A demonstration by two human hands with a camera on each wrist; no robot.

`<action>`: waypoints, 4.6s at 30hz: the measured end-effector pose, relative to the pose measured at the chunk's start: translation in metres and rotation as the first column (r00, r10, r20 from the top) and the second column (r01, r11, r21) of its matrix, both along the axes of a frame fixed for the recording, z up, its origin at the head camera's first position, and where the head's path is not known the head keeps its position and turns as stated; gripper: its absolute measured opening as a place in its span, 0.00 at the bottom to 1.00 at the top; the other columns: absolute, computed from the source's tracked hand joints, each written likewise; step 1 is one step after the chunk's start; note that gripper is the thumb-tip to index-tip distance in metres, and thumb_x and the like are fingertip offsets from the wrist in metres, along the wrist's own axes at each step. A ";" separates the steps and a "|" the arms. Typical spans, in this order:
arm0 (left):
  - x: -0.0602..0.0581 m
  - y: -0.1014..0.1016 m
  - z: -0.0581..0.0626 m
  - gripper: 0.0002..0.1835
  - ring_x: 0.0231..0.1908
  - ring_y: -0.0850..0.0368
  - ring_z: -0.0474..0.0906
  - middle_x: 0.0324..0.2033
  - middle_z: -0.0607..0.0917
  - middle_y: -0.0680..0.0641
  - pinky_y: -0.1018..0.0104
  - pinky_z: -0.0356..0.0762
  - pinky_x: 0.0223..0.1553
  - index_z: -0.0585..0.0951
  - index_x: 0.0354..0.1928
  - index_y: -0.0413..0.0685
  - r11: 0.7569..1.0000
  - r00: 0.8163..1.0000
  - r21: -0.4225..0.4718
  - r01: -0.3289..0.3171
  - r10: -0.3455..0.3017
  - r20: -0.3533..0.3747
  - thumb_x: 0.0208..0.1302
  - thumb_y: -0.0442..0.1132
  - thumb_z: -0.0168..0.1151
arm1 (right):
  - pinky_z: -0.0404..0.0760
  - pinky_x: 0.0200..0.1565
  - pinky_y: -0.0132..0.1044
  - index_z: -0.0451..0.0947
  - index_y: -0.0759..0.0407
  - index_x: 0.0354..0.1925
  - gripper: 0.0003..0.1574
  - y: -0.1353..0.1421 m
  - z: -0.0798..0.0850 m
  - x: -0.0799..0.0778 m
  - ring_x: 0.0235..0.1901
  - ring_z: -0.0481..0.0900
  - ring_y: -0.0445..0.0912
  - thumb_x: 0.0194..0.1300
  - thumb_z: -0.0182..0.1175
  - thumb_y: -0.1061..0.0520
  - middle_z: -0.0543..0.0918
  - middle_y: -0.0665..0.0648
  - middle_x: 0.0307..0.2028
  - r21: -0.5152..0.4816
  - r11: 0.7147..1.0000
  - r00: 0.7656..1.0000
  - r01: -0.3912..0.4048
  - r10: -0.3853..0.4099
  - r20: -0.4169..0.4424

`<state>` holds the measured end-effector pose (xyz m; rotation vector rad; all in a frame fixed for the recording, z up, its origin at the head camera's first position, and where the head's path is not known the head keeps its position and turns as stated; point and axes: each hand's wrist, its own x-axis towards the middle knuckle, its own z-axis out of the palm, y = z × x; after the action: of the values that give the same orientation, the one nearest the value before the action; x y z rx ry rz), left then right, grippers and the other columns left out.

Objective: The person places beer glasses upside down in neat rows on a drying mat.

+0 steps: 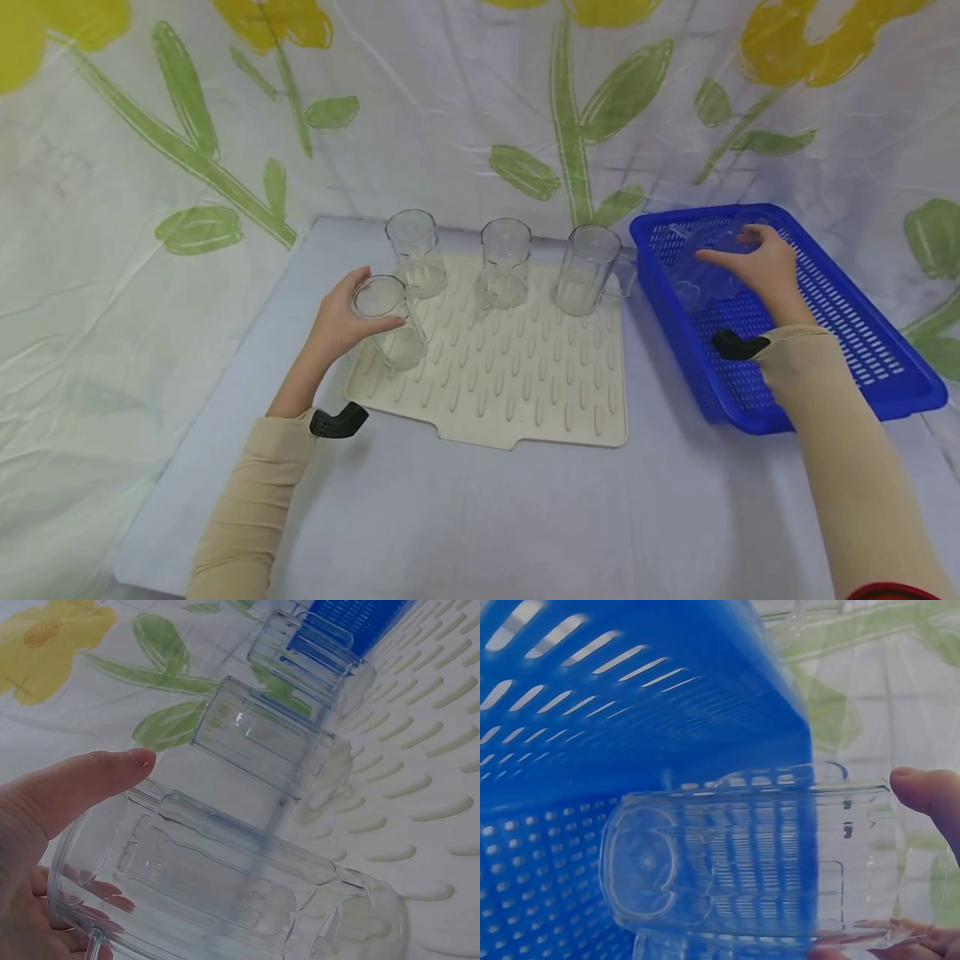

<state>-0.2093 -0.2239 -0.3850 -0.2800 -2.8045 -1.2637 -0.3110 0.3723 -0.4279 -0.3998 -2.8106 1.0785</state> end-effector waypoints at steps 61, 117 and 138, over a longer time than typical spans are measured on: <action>-0.002 0.000 0.015 0.47 0.58 0.38 0.56 0.58 0.63 0.32 0.47 0.57 0.55 0.57 0.61 0.27 0.992 0.995 -0.120 0.049 -0.038 0.090 0.46 0.48 0.69 | 0.69 0.36 0.22 0.60 0.49 0.64 0.44 -0.104 0.120 0.145 0.45 0.71 0.37 0.51 0.67 0.53 0.72 0.51 0.54 -0.186 0.955 0.961 -0.230 0.194 -0.195; 0.023 0.027 0.006 0.50 0.65 0.43 0.32 0.63 0.51 0.32 0.36 0.34 0.56 0.56 0.63 0.31 0.977 0.887 -0.157 -0.142 0.055 -0.459 0.40 0.44 0.73 | 0.74 0.44 0.30 0.66 0.61 0.57 0.35 -0.189 0.090 0.184 0.48 0.73 0.46 0.51 0.61 0.73 0.75 0.52 0.49 -0.541 0.611 0.815 -0.578 0.457 -0.355; 0.074 0.129 -0.037 0.53 0.62 0.53 0.53 0.63 0.58 0.42 0.58 0.59 0.57 0.54 0.66 0.39 0.868 0.915 0.294 0.401 -0.366 -0.170 0.39 0.39 0.75 | 0.74 0.45 0.33 0.66 0.67 0.56 0.35 -0.203 0.082 0.186 0.46 0.74 0.48 0.48 0.56 0.80 0.76 0.57 0.48 -0.618 0.474 0.779 -0.627 0.377 -0.501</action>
<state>-0.1354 -0.0950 -0.4224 -0.8931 -2.4669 -1.6976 -0.1248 0.1696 -0.3454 0.6030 -2.0584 2.2346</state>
